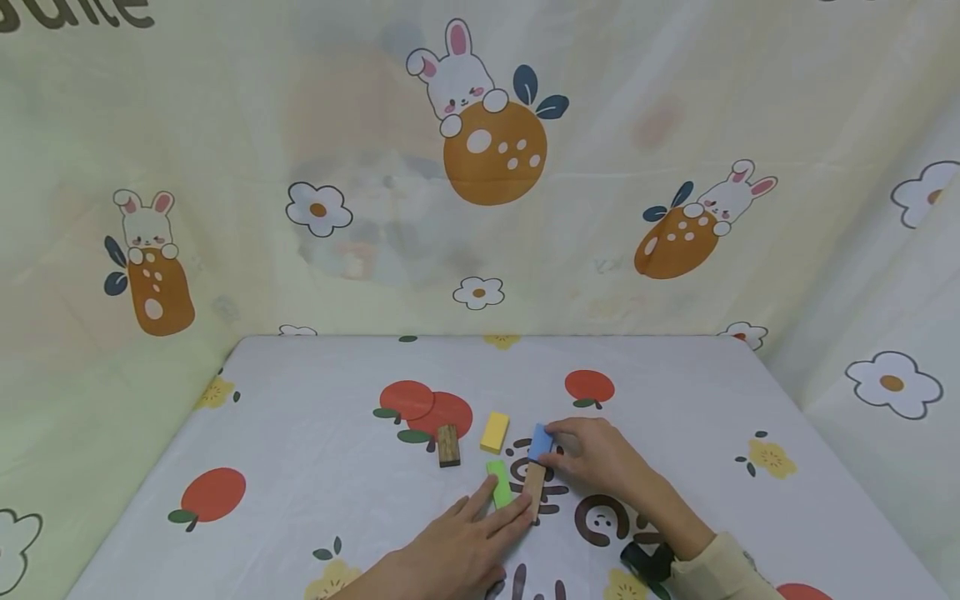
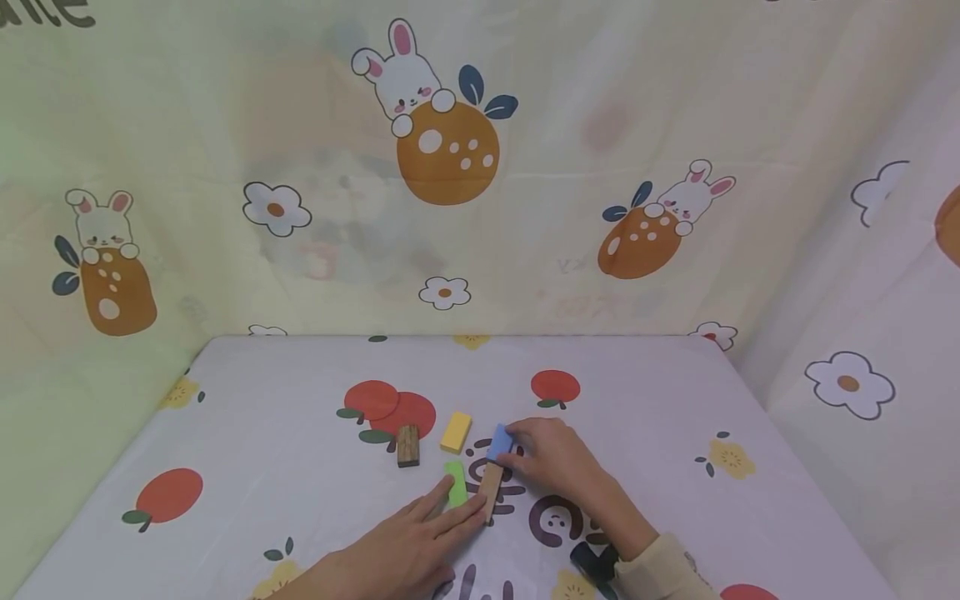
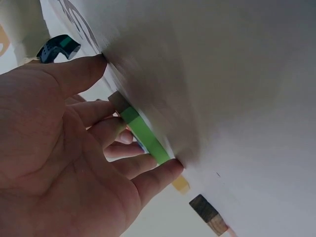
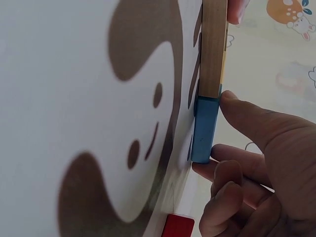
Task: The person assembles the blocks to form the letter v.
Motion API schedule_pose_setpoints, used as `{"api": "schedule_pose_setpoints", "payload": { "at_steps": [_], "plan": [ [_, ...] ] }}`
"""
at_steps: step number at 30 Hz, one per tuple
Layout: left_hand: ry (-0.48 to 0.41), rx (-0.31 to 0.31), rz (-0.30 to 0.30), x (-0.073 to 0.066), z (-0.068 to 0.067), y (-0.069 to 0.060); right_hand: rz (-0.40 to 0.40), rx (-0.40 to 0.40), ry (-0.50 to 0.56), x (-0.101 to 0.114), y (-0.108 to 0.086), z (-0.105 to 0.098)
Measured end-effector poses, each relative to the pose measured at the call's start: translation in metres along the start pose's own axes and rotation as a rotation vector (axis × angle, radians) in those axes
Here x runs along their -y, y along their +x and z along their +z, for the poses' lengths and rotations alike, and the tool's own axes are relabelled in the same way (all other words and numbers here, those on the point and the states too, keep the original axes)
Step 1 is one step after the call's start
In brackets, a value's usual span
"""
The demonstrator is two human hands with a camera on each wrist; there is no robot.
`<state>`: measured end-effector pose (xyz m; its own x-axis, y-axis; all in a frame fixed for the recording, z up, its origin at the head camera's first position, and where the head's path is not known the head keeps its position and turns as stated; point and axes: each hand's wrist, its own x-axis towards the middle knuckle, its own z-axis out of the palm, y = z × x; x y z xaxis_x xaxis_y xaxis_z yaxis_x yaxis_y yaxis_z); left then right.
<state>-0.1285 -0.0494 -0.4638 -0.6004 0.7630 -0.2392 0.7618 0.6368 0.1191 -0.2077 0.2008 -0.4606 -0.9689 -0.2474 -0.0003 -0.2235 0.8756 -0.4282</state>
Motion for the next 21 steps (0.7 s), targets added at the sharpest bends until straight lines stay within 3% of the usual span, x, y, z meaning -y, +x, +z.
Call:
{"api": "schedule_pose_setpoints", "payload": {
  "at_steps": [21],
  "plan": [
    [-0.01, 0.008, -0.008, -0.0002, 0.0011, 0.0008, 0.016, 0.02, -0.002, 0.0053, -0.0031, -0.0023]
  ]
}}
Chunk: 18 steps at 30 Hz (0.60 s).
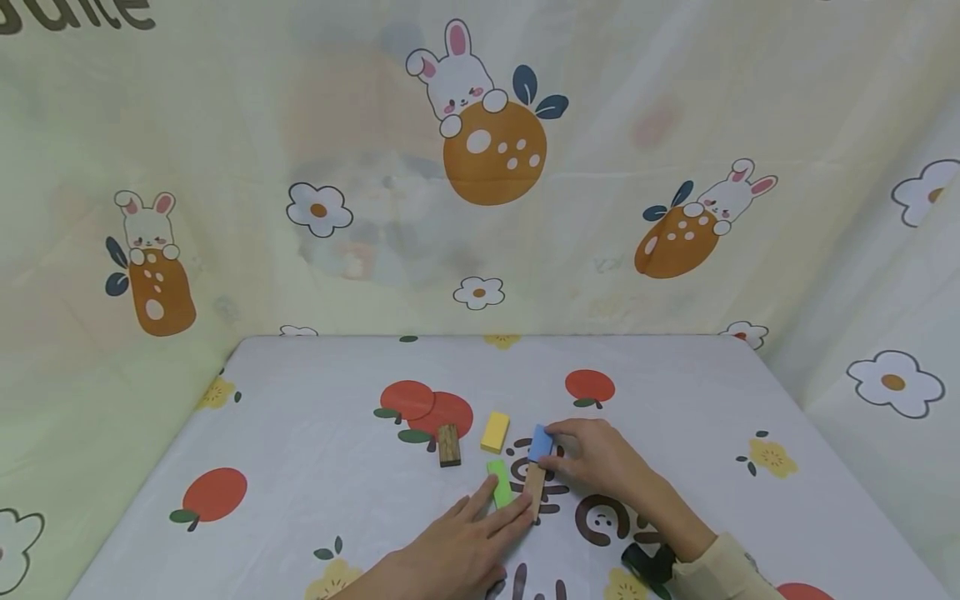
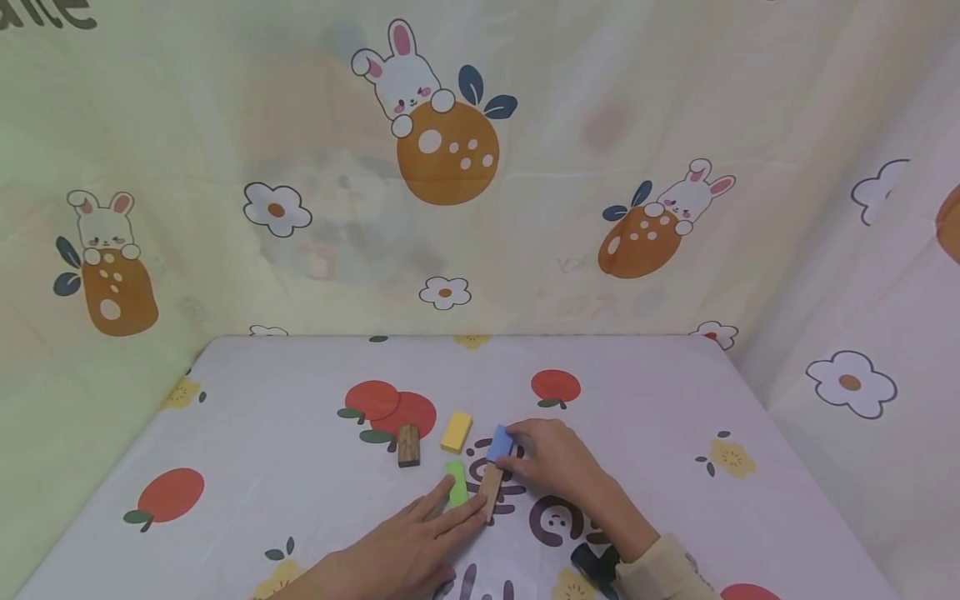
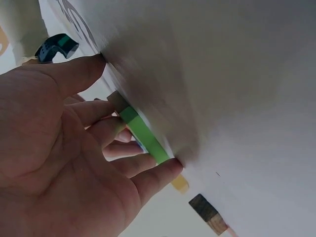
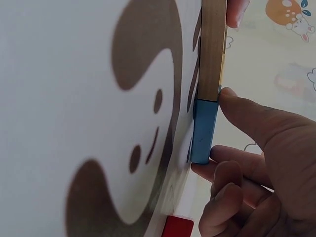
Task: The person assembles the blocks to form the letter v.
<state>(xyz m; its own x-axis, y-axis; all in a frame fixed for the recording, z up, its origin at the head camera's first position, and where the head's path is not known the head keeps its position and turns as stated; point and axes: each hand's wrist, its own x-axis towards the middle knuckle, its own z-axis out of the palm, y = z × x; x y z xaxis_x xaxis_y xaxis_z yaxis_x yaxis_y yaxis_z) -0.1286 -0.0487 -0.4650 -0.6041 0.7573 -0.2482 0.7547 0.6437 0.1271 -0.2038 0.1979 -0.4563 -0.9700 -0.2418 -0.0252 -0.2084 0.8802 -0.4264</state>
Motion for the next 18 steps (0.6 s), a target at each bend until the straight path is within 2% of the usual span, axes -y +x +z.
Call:
{"api": "schedule_pose_setpoints", "payload": {
  "at_steps": [18],
  "plan": [
    [-0.011, 0.003, 0.0, 0.0011, 0.0004, 0.0012, -0.013, -0.002, -0.004, 0.0003, -0.0001, 0.0003]
  ]
}}
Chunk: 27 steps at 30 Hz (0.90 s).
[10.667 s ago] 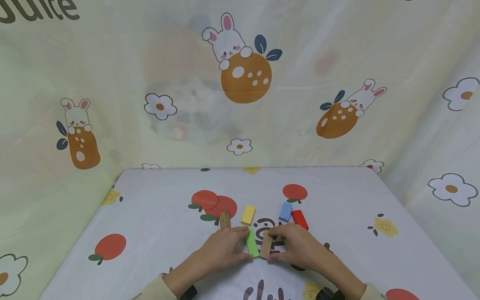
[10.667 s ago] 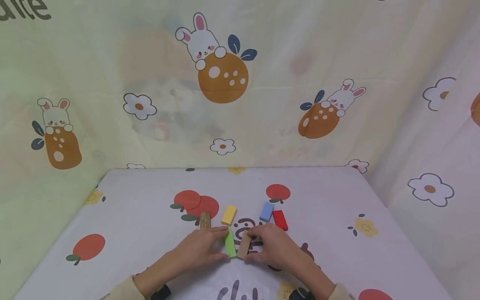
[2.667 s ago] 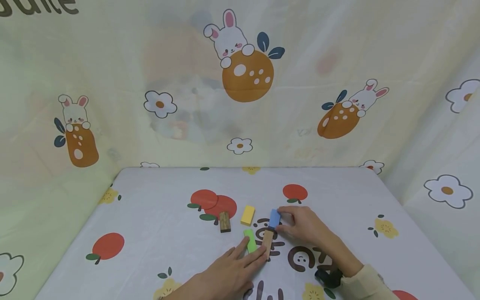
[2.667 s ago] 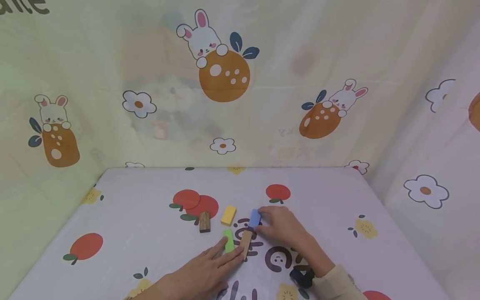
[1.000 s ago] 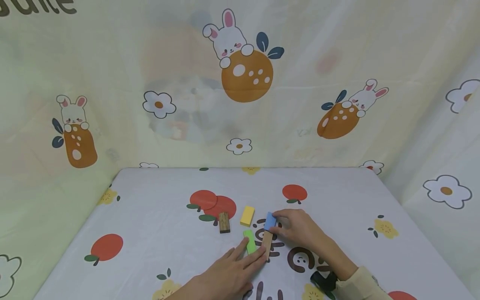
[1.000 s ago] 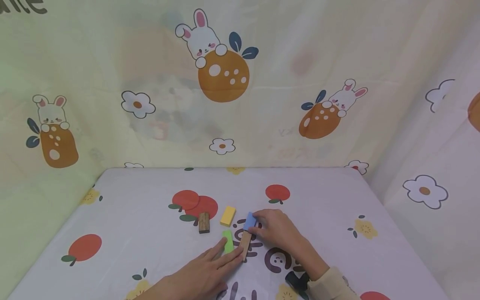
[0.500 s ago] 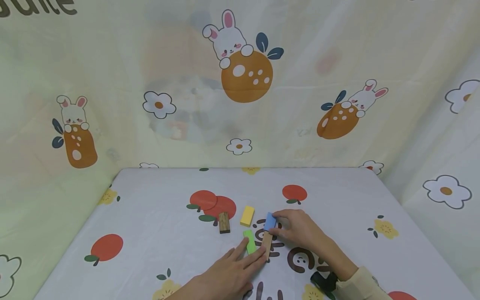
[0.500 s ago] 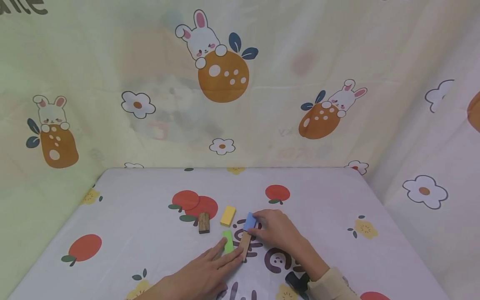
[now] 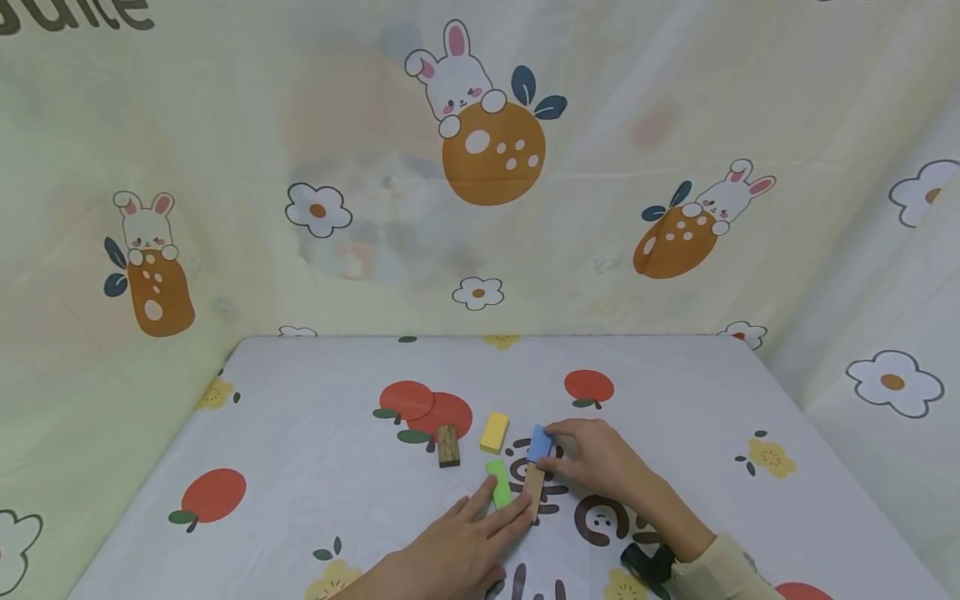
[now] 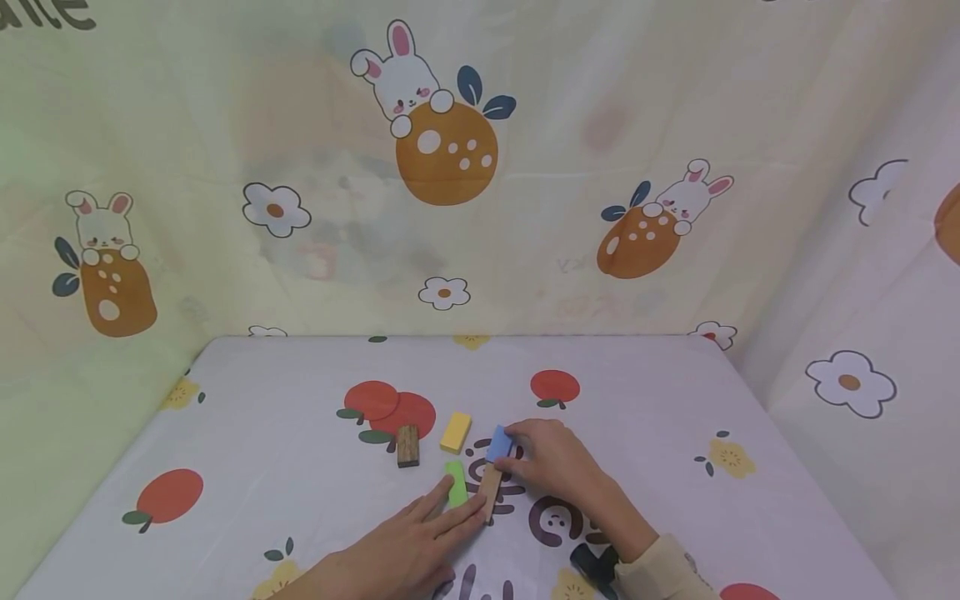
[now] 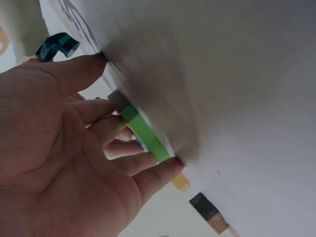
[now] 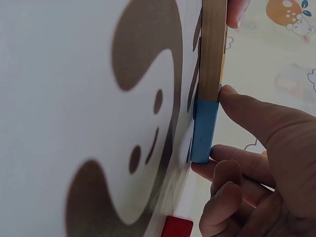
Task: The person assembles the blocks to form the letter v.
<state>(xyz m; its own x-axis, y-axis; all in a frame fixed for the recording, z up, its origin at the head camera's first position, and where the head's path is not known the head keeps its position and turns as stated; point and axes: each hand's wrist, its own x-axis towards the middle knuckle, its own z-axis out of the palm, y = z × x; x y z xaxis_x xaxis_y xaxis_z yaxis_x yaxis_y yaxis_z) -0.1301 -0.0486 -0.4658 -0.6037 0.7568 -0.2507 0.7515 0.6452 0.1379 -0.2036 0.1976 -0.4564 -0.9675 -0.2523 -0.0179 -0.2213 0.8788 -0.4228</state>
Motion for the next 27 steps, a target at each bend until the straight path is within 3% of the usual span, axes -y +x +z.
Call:
{"api": "schedule_pose_setpoints", "payload": {
  "at_steps": [27],
  "plan": [
    [-0.023, 0.001, 0.006, 0.0021, 0.0012, 0.0006, -0.016, -0.015, 0.015, -0.0013, 0.0023, 0.0029]
  ]
}}
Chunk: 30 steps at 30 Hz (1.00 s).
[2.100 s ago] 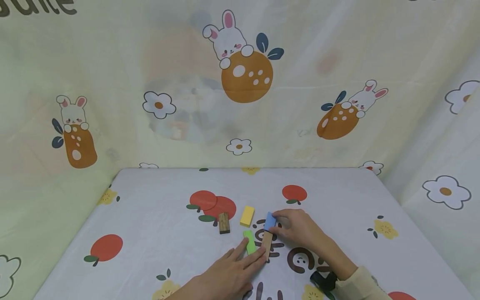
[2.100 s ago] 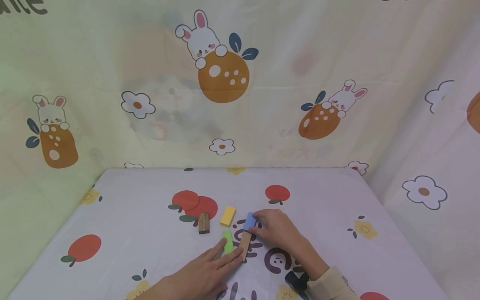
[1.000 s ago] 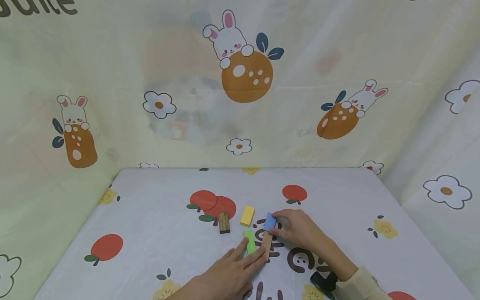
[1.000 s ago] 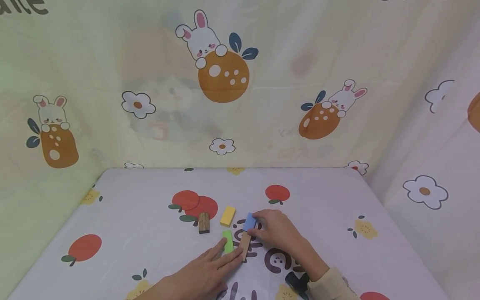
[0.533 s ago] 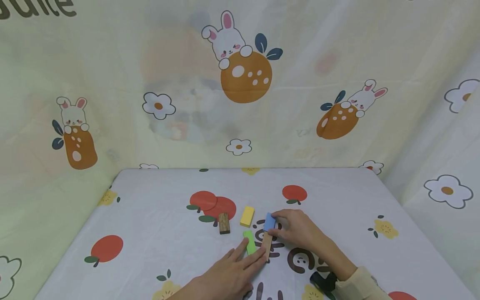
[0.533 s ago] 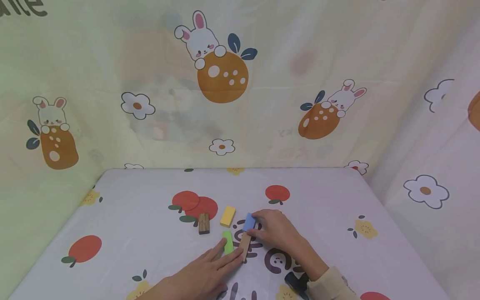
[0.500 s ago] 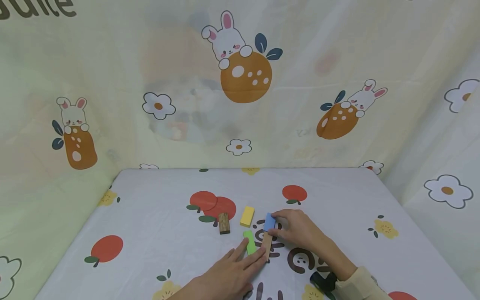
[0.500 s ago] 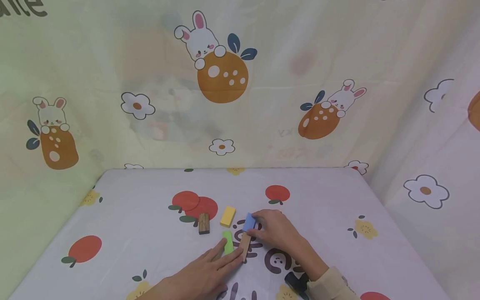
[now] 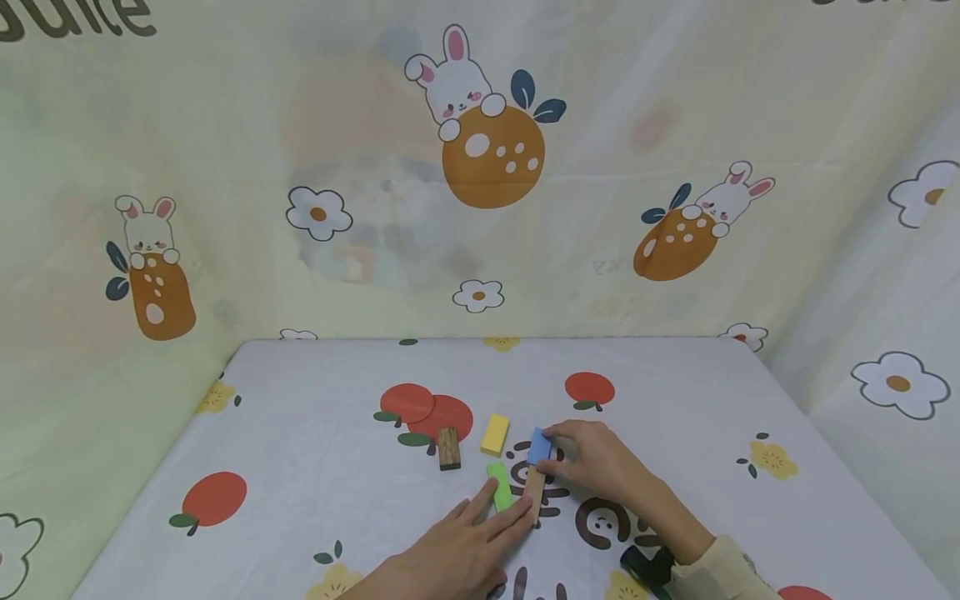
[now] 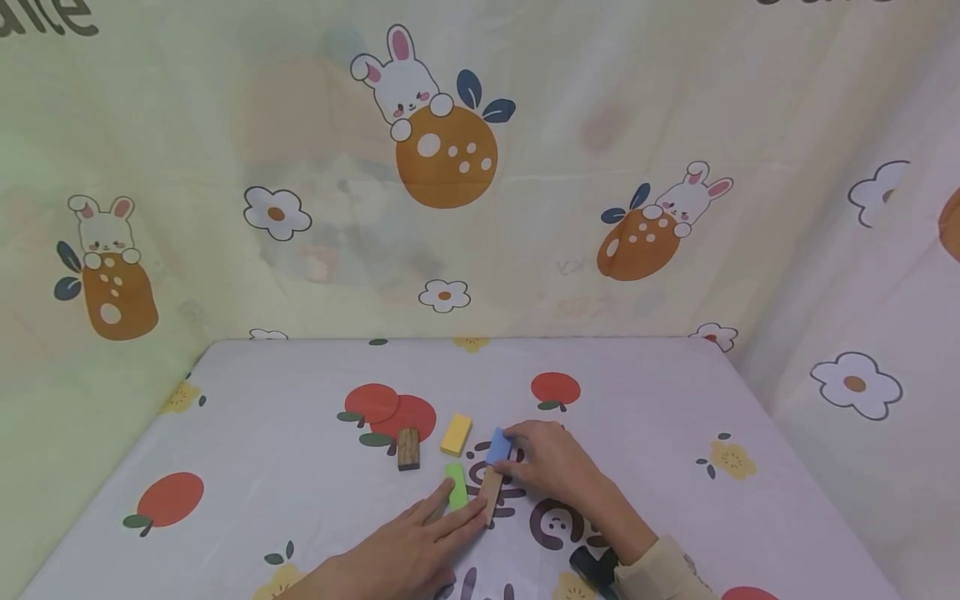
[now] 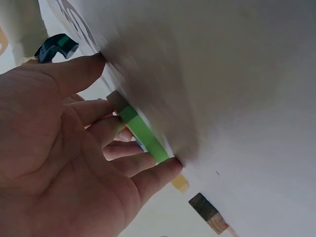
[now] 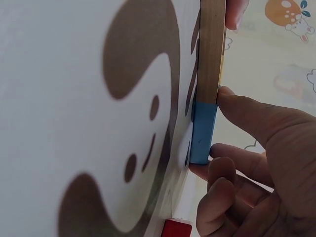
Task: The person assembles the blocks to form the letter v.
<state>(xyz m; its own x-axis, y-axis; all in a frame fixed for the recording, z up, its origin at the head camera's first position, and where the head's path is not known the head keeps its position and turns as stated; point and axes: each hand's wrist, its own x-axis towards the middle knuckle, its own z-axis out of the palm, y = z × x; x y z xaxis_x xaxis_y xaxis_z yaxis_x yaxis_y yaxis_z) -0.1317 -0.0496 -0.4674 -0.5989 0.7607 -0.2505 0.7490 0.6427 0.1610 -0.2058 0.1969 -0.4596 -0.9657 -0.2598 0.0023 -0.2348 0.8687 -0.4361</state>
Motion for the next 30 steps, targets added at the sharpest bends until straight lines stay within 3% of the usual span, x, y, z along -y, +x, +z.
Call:
{"api": "schedule_pose_setpoints", "payload": {
  "at_steps": [15, 30],
  "plan": [
    [-0.011, -0.01, 0.007, 0.0008, 0.0011, 0.0004, 0.004, -0.001, 0.014, -0.0018, 0.001, 0.0029],
    [0.021, -0.022, 0.016, 0.0015, 0.0015, -0.0006, -0.079, -0.015, 0.006, -0.0067, 0.0017, 0.0021]
  ]
}}
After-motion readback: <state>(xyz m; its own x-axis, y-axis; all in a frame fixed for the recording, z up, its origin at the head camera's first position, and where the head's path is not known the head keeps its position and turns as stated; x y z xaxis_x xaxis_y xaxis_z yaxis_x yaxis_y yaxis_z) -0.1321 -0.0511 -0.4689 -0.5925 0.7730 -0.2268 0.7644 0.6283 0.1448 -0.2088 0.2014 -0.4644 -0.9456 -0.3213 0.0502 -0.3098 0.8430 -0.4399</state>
